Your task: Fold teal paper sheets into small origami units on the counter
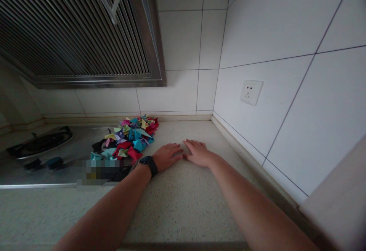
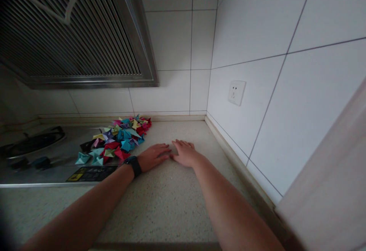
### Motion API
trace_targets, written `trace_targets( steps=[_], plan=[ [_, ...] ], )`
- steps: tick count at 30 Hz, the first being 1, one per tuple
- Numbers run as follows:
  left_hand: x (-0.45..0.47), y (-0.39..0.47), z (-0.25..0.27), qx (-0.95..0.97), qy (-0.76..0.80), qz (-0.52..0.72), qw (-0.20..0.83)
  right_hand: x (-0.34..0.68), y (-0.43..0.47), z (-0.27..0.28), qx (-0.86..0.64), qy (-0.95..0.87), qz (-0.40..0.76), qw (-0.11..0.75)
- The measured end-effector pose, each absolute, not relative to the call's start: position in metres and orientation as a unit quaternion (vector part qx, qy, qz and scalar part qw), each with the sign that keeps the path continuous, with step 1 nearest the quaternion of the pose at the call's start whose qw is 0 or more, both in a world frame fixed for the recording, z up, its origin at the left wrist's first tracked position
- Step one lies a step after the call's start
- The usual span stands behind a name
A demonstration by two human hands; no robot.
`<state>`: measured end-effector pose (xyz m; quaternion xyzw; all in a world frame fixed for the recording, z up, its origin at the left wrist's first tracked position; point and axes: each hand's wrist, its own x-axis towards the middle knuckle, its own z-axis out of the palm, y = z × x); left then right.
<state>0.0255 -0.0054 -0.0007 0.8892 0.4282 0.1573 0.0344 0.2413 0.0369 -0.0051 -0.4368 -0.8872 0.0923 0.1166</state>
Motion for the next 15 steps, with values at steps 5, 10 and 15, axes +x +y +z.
trace_targets(
  steps=[5,10,15],
  plan=[
    [0.025,-0.004,-0.007,0.862,0.489,0.135,0.018,0.248,0.039,-0.001,-0.455,-0.881,0.064,0.118],
    [0.023,-0.002,-0.013,0.859,0.501,0.098,0.037,0.25,0.04,-0.005,-0.473,-0.875,0.08,0.064],
    [0.023,-0.001,-0.015,0.861,0.498,0.099,0.036,0.248,0.041,-0.009,-0.474,-0.876,0.085,0.037]
  ],
)
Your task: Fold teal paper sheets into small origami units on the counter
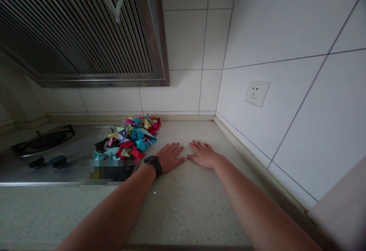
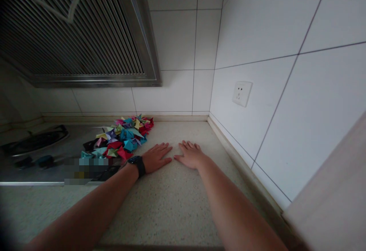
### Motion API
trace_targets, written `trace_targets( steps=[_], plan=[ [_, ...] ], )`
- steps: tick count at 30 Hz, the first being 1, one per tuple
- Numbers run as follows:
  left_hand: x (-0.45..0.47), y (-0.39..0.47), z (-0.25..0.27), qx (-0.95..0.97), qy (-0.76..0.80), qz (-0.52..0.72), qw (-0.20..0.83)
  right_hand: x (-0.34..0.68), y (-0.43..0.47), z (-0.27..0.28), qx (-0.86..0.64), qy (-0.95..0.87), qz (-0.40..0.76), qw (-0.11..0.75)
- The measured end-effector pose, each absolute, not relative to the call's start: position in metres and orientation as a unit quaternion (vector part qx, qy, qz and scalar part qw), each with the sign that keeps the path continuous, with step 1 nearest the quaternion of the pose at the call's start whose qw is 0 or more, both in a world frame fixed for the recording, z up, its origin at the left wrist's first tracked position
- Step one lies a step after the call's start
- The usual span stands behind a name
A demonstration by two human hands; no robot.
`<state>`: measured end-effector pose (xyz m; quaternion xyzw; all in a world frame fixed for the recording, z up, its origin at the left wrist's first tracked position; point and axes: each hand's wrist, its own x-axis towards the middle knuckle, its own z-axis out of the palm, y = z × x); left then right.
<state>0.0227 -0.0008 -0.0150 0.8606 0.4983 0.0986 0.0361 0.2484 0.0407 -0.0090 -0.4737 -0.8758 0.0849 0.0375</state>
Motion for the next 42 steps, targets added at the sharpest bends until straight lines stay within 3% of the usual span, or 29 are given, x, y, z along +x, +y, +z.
trace_targets(
  steps=[42],
  plan=[
    [0.0205,0.0016,-0.0144,0.863,0.495,0.088,0.043,0.2495,0.0464,-0.0087,-0.47,-0.876,0.105,0.03]
  ],
)
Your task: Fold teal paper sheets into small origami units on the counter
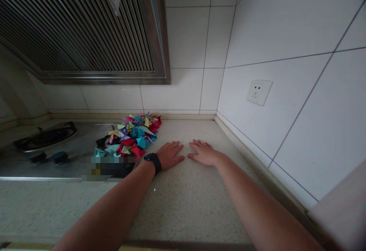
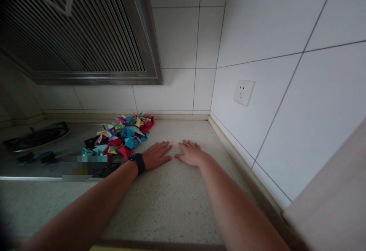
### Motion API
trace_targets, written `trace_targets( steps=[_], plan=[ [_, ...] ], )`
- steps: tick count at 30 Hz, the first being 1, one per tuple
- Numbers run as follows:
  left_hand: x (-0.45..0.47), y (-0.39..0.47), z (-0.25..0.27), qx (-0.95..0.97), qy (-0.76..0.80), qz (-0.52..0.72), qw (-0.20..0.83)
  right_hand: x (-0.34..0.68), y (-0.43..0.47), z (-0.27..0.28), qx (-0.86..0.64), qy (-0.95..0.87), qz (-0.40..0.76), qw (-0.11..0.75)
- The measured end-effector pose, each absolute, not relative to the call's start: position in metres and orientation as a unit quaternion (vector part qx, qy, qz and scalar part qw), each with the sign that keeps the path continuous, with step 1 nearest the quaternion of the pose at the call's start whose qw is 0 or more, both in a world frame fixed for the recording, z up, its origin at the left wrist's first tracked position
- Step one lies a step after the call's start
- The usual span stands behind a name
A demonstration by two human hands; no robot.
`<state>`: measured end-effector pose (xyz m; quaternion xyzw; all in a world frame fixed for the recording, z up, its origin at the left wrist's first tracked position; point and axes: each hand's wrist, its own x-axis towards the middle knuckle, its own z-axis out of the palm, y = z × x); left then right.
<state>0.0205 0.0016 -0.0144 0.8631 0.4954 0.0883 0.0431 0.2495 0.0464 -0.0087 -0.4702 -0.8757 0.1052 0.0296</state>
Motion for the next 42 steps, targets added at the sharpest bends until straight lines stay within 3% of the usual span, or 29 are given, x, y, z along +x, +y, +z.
trace_targets(
  steps=[26,42],
  plan=[
    [0.021,-0.002,-0.007,0.867,0.487,0.103,0.03,0.246,0.039,0.011,-0.368,-0.91,0.06,0.183],
    [0.014,0.009,-0.01,0.744,0.598,0.298,0.026,0.246,0.041,0.011,-0.352,-0.917,0.06,0.179]
  ],
)
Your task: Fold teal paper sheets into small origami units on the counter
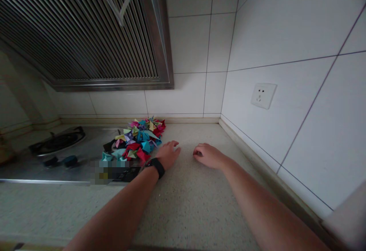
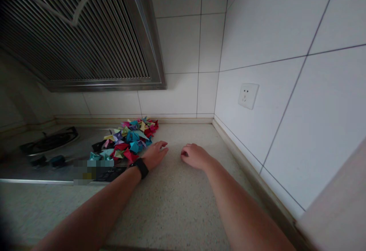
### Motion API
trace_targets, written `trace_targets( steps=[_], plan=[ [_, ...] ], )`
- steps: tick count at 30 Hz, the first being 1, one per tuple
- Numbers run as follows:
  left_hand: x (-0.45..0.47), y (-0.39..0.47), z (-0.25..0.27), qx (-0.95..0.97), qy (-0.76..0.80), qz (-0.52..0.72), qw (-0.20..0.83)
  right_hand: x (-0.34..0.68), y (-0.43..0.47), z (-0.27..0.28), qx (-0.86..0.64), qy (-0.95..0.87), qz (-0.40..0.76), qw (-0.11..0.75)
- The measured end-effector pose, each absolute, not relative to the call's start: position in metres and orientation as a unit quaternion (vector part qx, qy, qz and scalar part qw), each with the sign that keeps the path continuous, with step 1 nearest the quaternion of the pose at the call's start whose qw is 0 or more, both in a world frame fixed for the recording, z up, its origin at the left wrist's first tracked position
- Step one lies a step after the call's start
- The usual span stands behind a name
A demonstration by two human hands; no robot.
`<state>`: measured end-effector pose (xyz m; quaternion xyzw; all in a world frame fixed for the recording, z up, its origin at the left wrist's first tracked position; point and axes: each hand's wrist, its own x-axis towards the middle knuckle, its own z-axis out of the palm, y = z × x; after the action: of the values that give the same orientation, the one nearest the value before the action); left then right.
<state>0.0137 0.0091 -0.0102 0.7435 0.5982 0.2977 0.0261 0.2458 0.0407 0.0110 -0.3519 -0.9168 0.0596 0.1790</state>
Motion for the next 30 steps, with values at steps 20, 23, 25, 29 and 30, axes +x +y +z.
trace_targets(
  steps=[20,23,25,29,30],
  plan=[
    [0.03,-0.013,0.006,0.895,0.387,0.207,0.075,0.234,0.019,0.022,-0.303,-0.916,0.138,0.223],
    [0.03,-0.013,0.007,0.899,0.38,0.203,0.073,0.232,0.018,0.023,-0.292,-0.921,0.135,0.218],
    [0.03,-0.014,0.008,0.903,0.37,0.207,0.076,0.232,0.019,0.023,-0.292,-0.922,0.135,0.218],
    [0.03,-0.015,0.008,0.9,0.358,0.236,0.083,0.233,0.023,0.021,-0.288,-0.921,0.117,0.234],
    [0.03,-0.015,0.008,0.898,0.359,0.241,0.083,0.233,0.024,0.021,-0.287,-0.921,0.112,0.239]
  ],
)
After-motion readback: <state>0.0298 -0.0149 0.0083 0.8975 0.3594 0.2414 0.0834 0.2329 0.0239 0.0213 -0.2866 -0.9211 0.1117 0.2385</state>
